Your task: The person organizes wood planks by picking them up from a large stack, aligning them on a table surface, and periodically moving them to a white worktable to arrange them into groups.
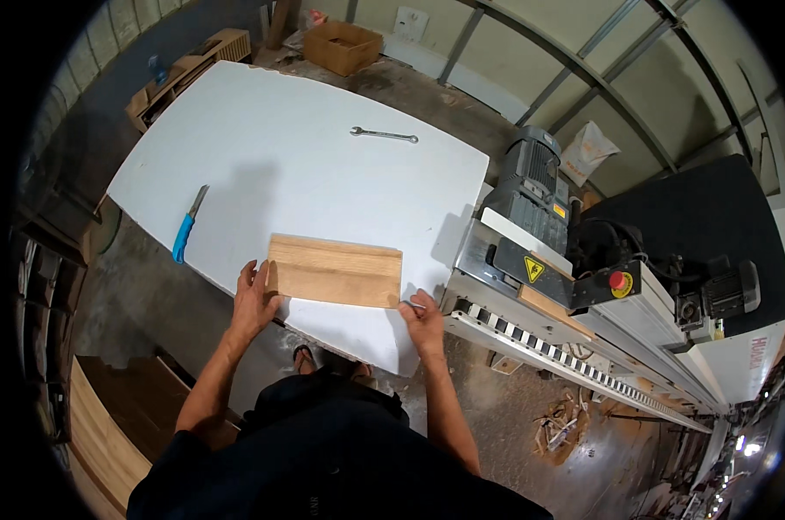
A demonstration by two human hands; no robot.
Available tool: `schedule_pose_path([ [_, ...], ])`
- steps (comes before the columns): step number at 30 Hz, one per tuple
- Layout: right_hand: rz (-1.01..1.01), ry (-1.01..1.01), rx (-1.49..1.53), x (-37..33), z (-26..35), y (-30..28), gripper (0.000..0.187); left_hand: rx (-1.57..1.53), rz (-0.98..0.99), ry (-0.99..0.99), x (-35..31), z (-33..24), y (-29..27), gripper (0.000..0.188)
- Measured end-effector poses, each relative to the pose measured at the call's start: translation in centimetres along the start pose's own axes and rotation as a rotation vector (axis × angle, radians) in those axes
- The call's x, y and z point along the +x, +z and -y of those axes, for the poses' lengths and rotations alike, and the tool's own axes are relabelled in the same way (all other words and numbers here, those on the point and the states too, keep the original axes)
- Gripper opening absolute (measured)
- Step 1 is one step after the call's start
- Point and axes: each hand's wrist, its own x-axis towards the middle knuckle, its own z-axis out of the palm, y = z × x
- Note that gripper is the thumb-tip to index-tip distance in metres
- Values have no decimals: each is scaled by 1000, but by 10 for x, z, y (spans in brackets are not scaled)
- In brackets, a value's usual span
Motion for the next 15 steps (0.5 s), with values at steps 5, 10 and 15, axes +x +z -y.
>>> schedule_pose_path([
  [5, 17, 373, 826, 13, 41, -23, 35, -82, -104, 2, -6, -7, 0, 54],
  [10, 20, 417, 1214, 38, 53, -28, 55, -298, -24, 50, 2, -51, 15, 40],
  [15, -284, 594, 1414, 80, 55, -29, 75, -414, 62, 99, 11, -78, 24, 35],
])
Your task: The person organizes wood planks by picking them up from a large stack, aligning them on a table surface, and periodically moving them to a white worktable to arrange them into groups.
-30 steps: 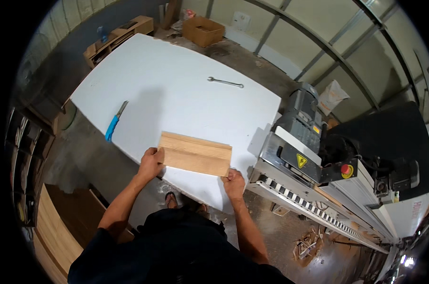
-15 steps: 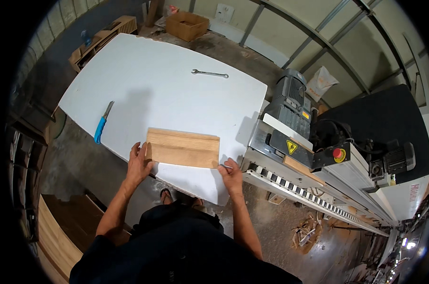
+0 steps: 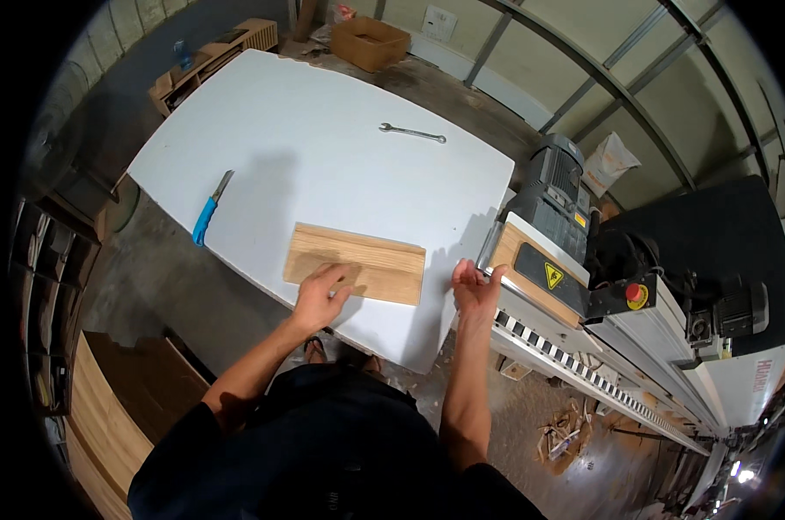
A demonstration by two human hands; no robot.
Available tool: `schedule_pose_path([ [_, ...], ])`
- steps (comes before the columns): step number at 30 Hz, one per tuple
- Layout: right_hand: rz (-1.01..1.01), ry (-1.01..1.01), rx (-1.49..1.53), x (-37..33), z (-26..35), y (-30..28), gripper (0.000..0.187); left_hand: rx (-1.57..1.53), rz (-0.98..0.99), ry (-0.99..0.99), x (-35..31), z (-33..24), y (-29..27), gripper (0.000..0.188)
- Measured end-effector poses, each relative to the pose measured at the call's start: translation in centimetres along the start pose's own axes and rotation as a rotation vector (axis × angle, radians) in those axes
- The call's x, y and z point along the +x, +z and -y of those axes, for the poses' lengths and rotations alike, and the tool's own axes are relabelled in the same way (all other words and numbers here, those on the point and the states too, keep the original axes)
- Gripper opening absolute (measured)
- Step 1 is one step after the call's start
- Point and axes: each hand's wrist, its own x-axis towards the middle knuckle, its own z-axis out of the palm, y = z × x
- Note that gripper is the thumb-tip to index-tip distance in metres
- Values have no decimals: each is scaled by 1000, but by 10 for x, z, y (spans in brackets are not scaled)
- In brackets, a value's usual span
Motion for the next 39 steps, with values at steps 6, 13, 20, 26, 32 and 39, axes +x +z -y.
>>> schedule_pose_path([
  [6, 121, -187, -83, 20, -11, 7, 38, -140, 31, -20, 11, -2, 15, 31],
  [13, 231, -28, -583, -12, -71, -37, 17, -439, 261, -209, 34, -7, 39, 28],
  [20, 440, -41, -540, -42, -71, -41, 15, -932, -61, -713, 25, 33, 12, 33],
  [26, 245, -166, -958, -26, -36, -52, 10, -769, -62, -661, 28, 77, -41, 32],
  [32, 579, -533, -1537, -31, -65, -71, 28, 344, -220, 55, 3, 136, -50, 55],
  [39, 500, -979, -2179, -42, -55, -66, 23, 275, 50, -181, -11, 106, -27, 43],
])
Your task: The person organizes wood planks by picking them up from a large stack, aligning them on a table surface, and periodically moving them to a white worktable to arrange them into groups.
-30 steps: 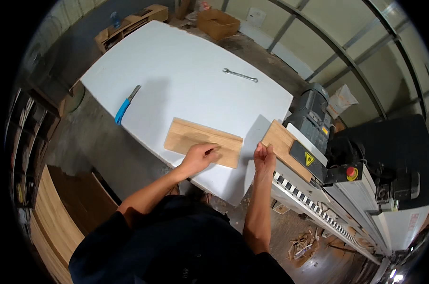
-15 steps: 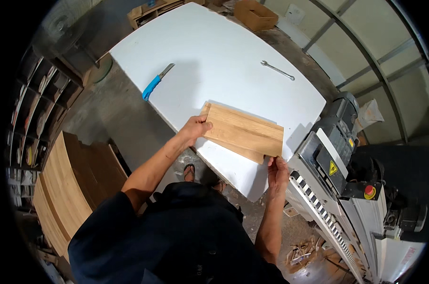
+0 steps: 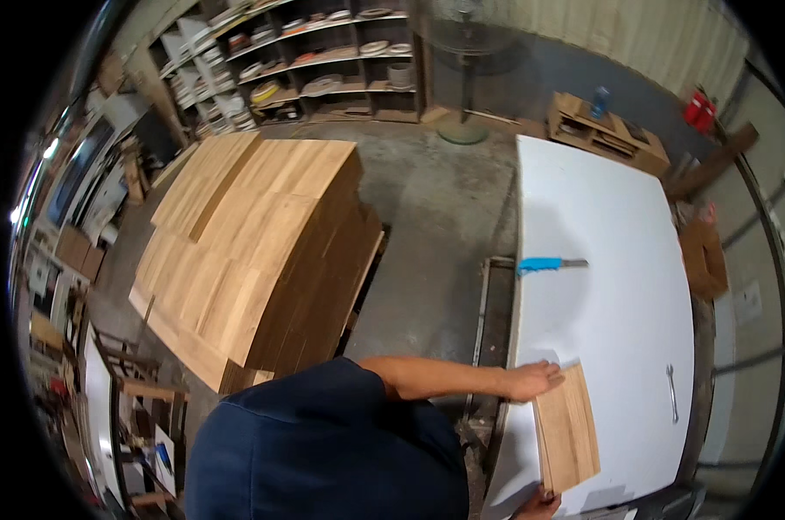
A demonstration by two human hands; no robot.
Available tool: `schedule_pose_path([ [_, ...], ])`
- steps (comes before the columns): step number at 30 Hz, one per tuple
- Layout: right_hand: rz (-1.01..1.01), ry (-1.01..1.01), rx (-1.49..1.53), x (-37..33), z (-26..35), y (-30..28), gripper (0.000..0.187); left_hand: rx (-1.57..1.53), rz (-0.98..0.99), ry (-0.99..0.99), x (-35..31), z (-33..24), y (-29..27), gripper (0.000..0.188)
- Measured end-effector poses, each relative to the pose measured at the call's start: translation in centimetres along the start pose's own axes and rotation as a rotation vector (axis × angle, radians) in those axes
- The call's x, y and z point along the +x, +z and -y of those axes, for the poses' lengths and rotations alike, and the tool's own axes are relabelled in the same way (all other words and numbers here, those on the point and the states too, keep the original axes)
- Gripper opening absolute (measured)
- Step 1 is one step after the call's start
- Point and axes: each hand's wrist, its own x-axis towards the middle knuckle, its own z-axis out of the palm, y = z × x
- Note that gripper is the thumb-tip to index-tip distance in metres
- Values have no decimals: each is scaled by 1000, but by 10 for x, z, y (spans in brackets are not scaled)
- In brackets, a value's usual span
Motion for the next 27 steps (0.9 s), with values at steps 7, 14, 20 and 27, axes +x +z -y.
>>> schedule_pose_path([
  [7, -104, -69, -139, 4, -3, -2, 35, 69, -6, -73, -3, -23, -16, 42],
  [14, -127, -223, -95, 20, -38, 2, 42, 43, -129, 34, 2, -18, -12, 33],
  [20, -16, -131, -17, 24, -48, -2, 46, 33, -77, 17, -2, -21, -18, 48],
  [27, 141, 159, 505, 27, -29, -15, 35, -144, -29, -84, 5, -24, -19, 55],
])
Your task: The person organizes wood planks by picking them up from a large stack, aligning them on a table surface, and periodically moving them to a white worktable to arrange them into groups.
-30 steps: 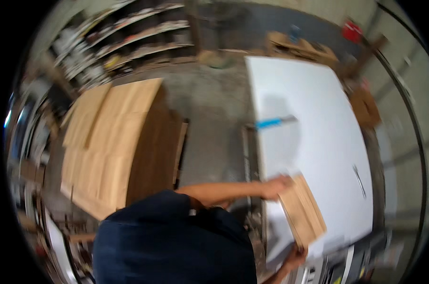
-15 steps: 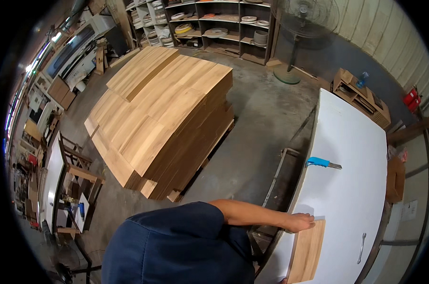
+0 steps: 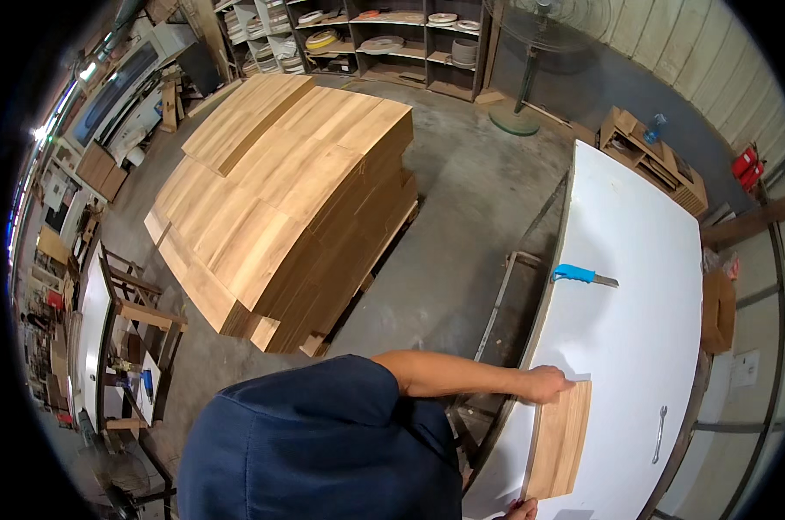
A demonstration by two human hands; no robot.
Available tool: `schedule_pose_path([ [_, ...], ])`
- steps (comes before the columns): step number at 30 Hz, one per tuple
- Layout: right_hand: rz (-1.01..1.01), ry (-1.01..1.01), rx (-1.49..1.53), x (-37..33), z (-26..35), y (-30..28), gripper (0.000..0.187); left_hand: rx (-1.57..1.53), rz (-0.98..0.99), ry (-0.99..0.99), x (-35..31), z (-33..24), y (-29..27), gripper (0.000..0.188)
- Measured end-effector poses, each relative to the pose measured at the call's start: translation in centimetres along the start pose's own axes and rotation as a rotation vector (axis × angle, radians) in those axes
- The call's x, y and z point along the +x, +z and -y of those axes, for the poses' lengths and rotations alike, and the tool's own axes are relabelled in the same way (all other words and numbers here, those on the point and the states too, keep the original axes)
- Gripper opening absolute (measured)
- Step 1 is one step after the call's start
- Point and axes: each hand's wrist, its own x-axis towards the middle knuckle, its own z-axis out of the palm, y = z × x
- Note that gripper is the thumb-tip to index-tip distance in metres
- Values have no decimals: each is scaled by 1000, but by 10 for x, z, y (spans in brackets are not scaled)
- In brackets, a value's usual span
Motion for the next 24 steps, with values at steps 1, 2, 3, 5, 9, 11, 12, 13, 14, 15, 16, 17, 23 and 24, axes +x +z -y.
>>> schedule_pose_path([
  [1, -1, 37, 25, 1, -5, 3, 33, -56, -95, -88, -1, 2, 5, 56],
  [2, -3, 75, 51, 0, -9, 3, 31, -112, -189, -175, -2, 3, 10, 57],
  [3, -10, 42, -10, -2, -13, 3, 28, -127, -246, -219, -4, 6, 14, 57],
  [5, -30, 102, 49, -4, -11, 6, 28, -134, -225, -255, -4, 1, 8, 56],
  [9, -14, 311, 286, 26, -77, 9, 7, -82, -226, -315, -1, 9, 3, 49],
  [11, 46, 138, 377, 12, -68, 12, 8, -234, -343, -211, 2, 32, 18, 42],
  [12, 45, 40, 375, -2, -35, 22, 12, -220, -391, -175, -3, 45, 23, 39],
  [13, -33, 88, 307, 7, -64, 5, 17, -575, -188, -270, 14, 28, 20, 35],
  [14, -57, 83, 220, 2, -47, 7, 17, -636, -271, -205, 12, 21, 17, 29],
  [15, -103, 188, 323, 0, -48, 8, 14, -498, -192, -230, 11, 14, 13, 28],
  [16, -86, 164, 356, 1, -49, 14, 12, -509, -197, -208, 5, 18, 5, 26],
  [17, -35, 247, 313, 6, -24, 28, 12, -503, -239, -131, 6, 52, 0, 25],
  [23, -126, 283, 512, 3, -20, 16, 22, -348, -246, -254, 6, 55, -13, 37],
  [24, -153, 289, 523, -2, -17, 11, 22, -341, -223, -238, 6, 51, -13, 37],
])
